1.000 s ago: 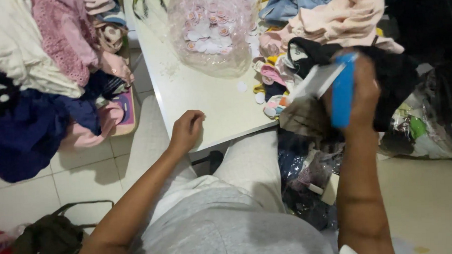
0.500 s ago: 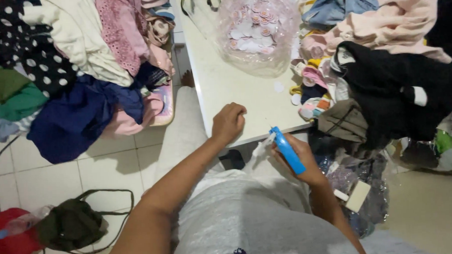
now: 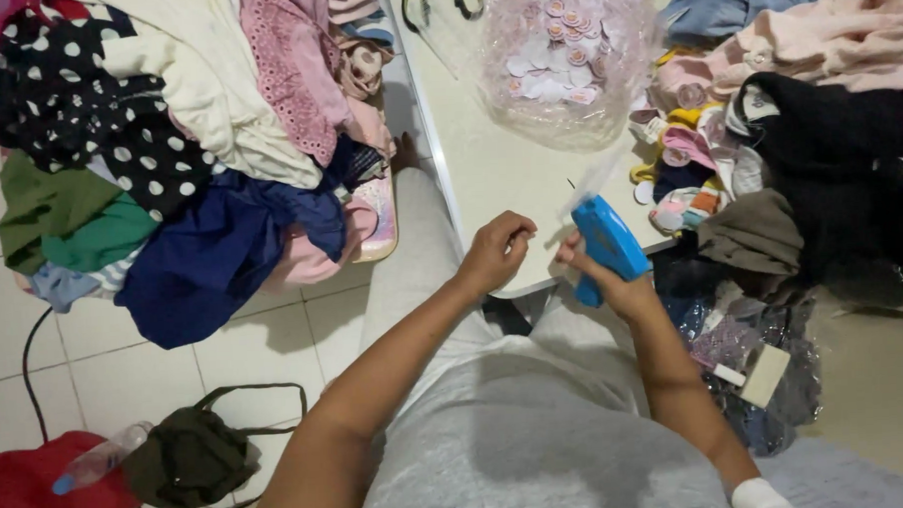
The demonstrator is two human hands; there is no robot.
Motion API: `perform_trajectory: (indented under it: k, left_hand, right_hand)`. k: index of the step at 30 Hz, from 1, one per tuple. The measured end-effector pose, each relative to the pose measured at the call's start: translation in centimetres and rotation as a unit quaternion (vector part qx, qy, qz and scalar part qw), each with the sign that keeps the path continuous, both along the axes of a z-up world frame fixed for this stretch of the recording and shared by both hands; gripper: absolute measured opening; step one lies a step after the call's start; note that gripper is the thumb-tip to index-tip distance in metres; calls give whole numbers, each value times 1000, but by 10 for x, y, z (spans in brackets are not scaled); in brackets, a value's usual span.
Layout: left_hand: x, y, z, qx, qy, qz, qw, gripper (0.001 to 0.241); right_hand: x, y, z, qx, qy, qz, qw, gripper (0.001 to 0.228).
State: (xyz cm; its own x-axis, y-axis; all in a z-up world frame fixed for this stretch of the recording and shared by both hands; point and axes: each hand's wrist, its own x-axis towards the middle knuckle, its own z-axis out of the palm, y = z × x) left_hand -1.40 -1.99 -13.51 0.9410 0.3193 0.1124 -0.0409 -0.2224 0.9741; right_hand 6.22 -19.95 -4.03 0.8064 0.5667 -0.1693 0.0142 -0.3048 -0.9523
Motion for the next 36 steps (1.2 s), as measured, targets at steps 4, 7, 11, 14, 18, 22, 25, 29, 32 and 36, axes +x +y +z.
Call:
perform_trajectory:
  k: [4,7,11,14,18,22,25,29,32,36]
  left_hand:
    - [0,2,-5,-32,-2,0,999,12]
    - [0,3,-6,-36,-5,1,999,12]
    - [1,5,0,-22,-21,-6,1000,12]
    - [2,6,4,-13,-14,-17,1000,12]
    - [5,5,1,-9,-16,-24,1000,12]
    - [7,3,1,-32,0,-9,999,12]
    - [10,9,1,-84,17,44,995,15]
    - [24,43,16,-97,-3,175,980,16]
    - [49,89,24,-33,-30,249,967,16]
    - [85,130,11,-70,-41,302,950,20]
  right_hand:
    - [11,9,-25,99,178,-25,979,24]
    - [23,-3,-54,208,324,-5,923,21]
    - [32,-21,-93,303,401,29,864,18]
    - [36,-24,-96,340,425,46,838,18]
    - [47,-27,-113,346,439,48,828,20]
    - [52,-26,-116,336,444,81,827,21]
    - [55,-29,-123,333,451,90,823,21]
    - [59,-33,-135,344,458,108,812,21]
    - [58,-31,-127,345,457,113,812,22]
    - [60,-27,-119,339,458,122,813,22]
